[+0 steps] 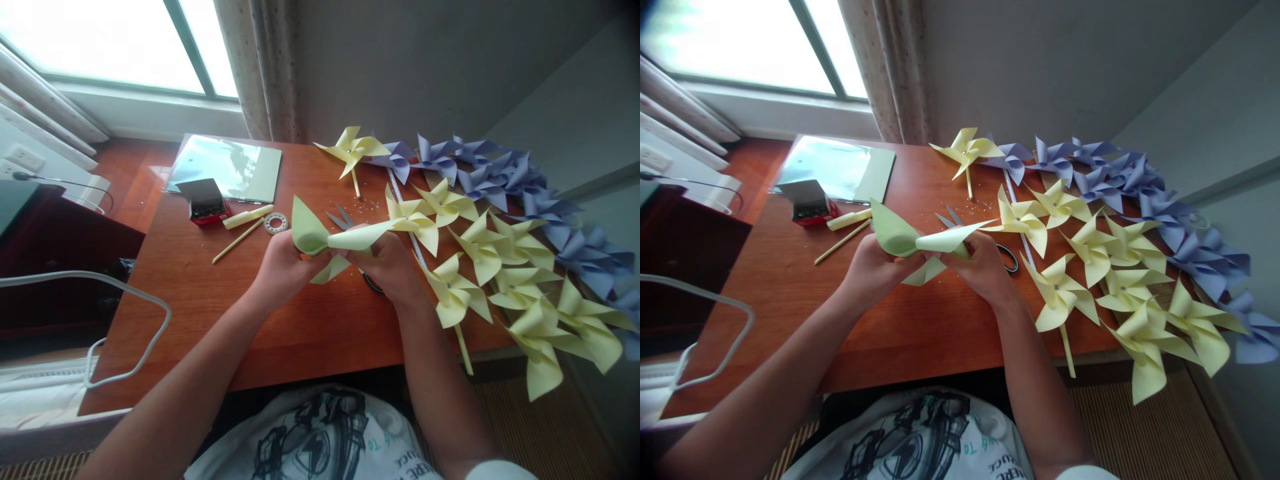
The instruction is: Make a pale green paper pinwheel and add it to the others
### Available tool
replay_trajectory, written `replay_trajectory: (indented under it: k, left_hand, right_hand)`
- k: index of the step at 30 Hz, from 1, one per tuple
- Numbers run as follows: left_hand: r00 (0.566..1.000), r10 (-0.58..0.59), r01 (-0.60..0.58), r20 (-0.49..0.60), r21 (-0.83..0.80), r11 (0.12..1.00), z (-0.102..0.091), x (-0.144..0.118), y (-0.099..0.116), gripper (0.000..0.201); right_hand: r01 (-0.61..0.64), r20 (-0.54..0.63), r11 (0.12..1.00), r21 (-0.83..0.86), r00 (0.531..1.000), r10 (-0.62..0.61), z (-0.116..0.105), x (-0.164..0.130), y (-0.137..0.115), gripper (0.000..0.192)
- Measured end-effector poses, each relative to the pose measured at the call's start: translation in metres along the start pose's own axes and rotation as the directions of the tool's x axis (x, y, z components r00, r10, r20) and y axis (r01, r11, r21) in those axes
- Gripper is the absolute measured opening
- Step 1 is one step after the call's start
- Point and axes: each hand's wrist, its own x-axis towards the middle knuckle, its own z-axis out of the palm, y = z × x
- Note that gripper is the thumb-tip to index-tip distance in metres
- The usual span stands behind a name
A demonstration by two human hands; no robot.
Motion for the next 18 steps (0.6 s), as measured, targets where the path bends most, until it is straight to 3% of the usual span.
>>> replay_trajectory:
  k: [4, 8, 12, 15, 16, 18]
  left_hand:
    - [0.999, -0.013, 0.014, 0.038, -0.035, 0.999, 0.000, -0.001, 0.000, 0.015]
    - [0.990, -0.023, 0.048, 0.139, -0.181, 0.982, -0.002, 0.000, 0.006, 0.018]
    - [0.985, -0.013, 0.056, 0.175, -0.244, 0.968, -0.018, 0.004, 0.014, 0.031]
    - [0.999, -0.040, 0.043, 0.020, -0.190, 0.981, -0.039, 0.006, 0.013, 0.045]
    - [0.997, -0.062, 0.057, -0.050, -0.101, 0.993, -0.047, 0.006, 0.011, 0.040]
    - [0.982, -0.032, 0.075, -0.186, 0.231, 0.970, -0.062, 0.004, 0.005, 0.030]
  right_hand:
    - [-0.018, -0.029, 0.999, -0.030, 0.999, 0.017, -0.001, -0.001, 0.001, 0.024]
    - [-0.009, -0.080, 1.000, -0.013, 0.997, 0.008, -0.003, -0.001, 0.003, 0.022]
    - [0.014, -0.140, 0.996, 0.085, 0.990, -0.002, -0.007, 0.000, 0.007, 0.019]
    - [0.035, -0.163, 0.988, 0.149, 0.987, -0.011, -0.008, 0.000, 0.009, 0.019]
    - [0.037, -0.169, 0.986, 0.162, 0.986, -0.009, -0.008, 0.000, 0.009, 0.020]
    - [0.029, -0.171, 0.983, 0.183, 0.985, 0.002, -0.008, -0.001, 0.008, 0.022]
